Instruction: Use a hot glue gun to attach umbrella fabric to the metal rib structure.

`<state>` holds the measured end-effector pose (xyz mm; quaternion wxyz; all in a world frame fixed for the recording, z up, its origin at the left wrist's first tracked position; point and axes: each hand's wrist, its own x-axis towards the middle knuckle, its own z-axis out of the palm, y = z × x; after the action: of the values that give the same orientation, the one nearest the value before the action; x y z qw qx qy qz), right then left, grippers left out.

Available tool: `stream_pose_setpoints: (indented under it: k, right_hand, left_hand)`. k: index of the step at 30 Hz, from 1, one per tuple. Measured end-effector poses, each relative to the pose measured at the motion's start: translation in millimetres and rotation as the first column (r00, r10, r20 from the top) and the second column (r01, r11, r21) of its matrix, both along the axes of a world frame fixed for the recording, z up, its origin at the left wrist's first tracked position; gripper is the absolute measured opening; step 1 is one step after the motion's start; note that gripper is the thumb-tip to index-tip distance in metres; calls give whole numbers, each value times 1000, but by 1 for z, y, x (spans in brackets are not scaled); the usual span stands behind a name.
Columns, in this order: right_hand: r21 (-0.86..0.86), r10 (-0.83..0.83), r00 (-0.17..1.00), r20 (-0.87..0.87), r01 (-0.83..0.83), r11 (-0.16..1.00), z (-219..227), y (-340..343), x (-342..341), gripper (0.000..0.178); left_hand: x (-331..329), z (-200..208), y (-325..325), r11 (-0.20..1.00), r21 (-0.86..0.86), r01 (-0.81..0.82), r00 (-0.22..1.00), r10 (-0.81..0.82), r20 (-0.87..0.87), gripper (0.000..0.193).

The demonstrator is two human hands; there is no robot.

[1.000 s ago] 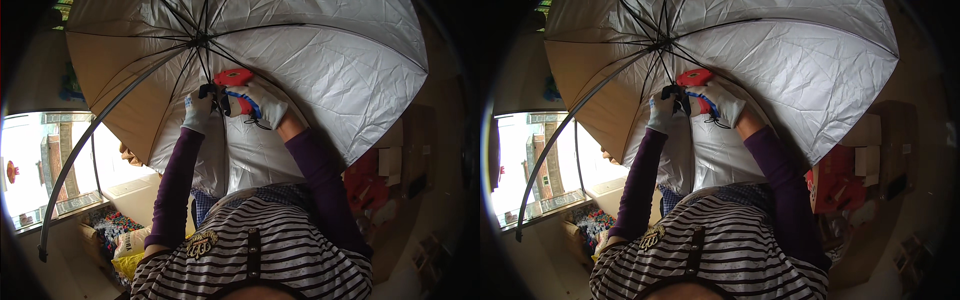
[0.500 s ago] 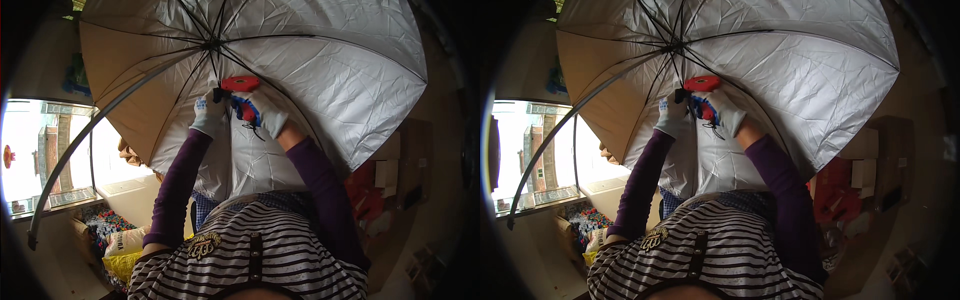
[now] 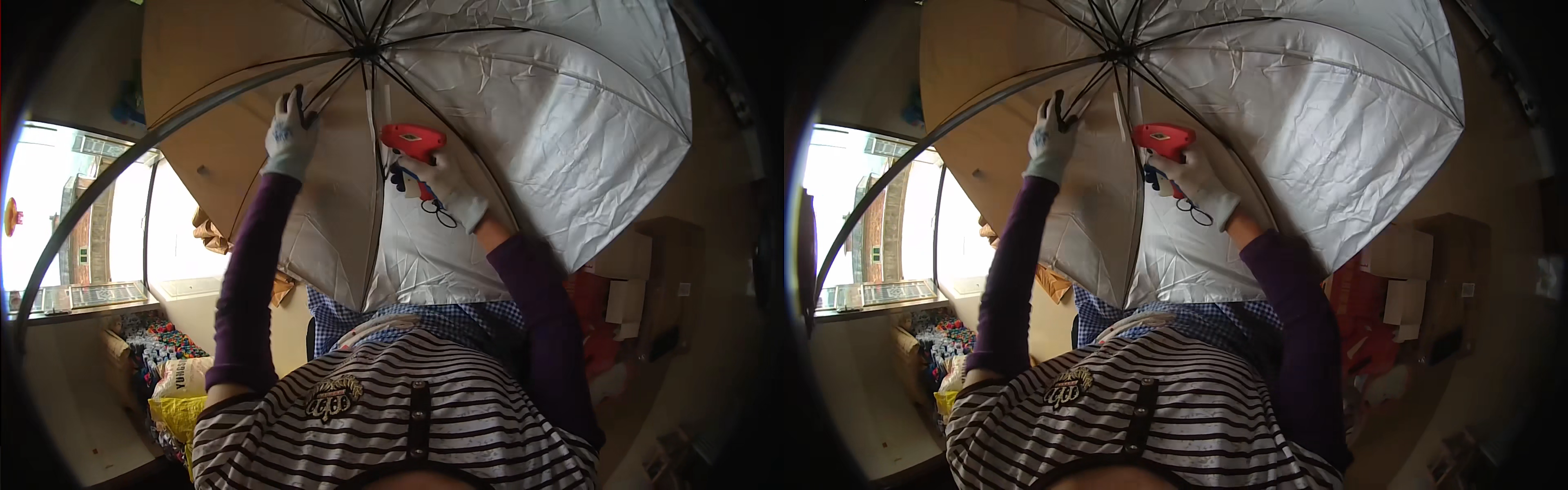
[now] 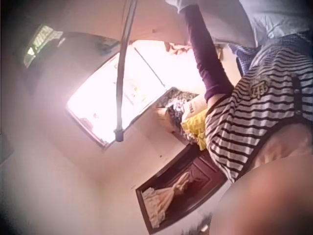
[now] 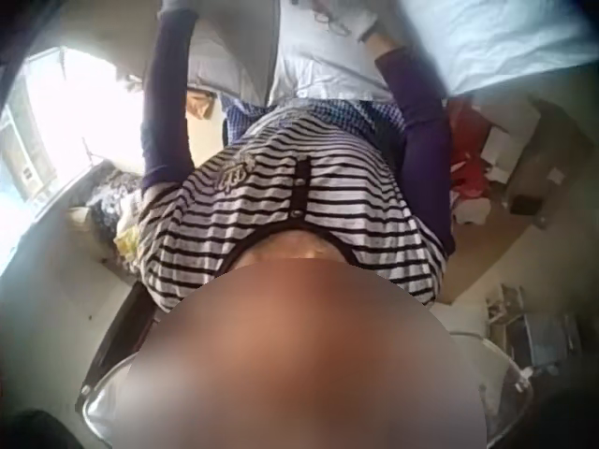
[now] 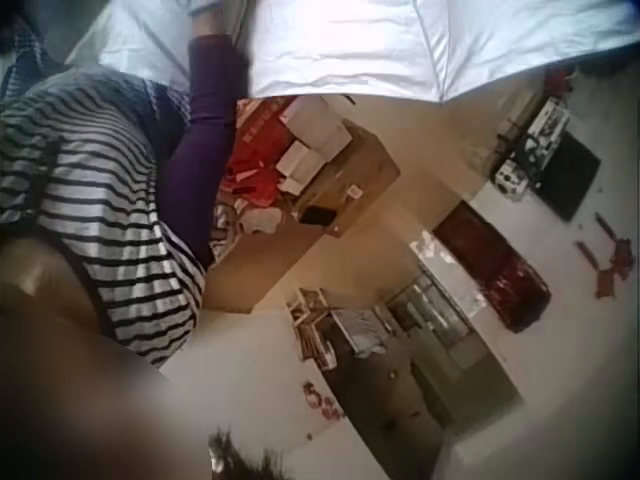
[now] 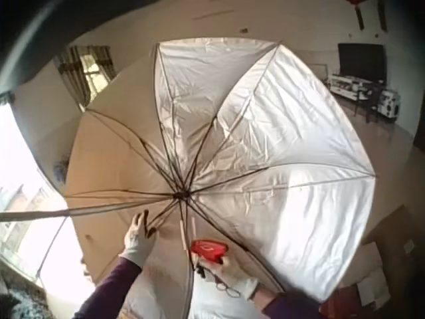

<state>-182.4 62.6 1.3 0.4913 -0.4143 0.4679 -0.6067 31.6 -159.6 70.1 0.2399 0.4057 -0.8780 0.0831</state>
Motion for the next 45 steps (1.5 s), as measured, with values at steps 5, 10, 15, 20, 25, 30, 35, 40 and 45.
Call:
stream_pose_setpoints:
  k: [5, 10, 15, 20, 25, 30, 35, 40, 45]
  right_hand:
    - [87, -243, 954, 176, 231, 969, 9, -6, 8, 26]
    - [161, -105, 924, 368, 48, 986, -13, -9, 2, 24]
    - [45, -323, 944, 67, 320, 946, -24, -39, 26, 22]
    - [101, -375, 907, 193, 362, 927, -1, -43, 52, 19]
    - [108, -290, 957, 31, 285, 953, -24, -35, 49, 17]
    - [175, -171, 982, 74, 156, 972, -24, -40, 40, 20]
    - [23, -107, 980, 168, 105, 994, -58, -59, -2, 33]
    - [-100, 239, 872, 426, -217, 971, -46, -47, -17, 38]
    - [-104, 263, 870, 417, -242, 965, 9, -25, -26, 38]
  left_hand:
    - [-20, -61, 127, 837, 510, -199, 973, 106, 204, 83]
    - [-18, -79, 111, 812, 466, -353, 931, 253, 265, 71]
    - [-35, -33, 95, 747, 665, -10, 999, -28, 46, 43]
    - [-38, -45, 81, 792, 606, 77, 961, 104, -258, 31]
    - [-48, -54, 84, 808, 586, 56, 956, 125, -265, 26]
    - [-46, -55, 85, 788, 610, 84, 922, 171, -348, 21]
    - [-54, -61, 87, 790, 599, 131, 899, 160, -408, 19]
    - [-43, -51, 91, 692, 714, 104, 898, 244, -367, 16]
    - [-40, -50, 87, 584, 811, 49, 892, 340, -298, 15]
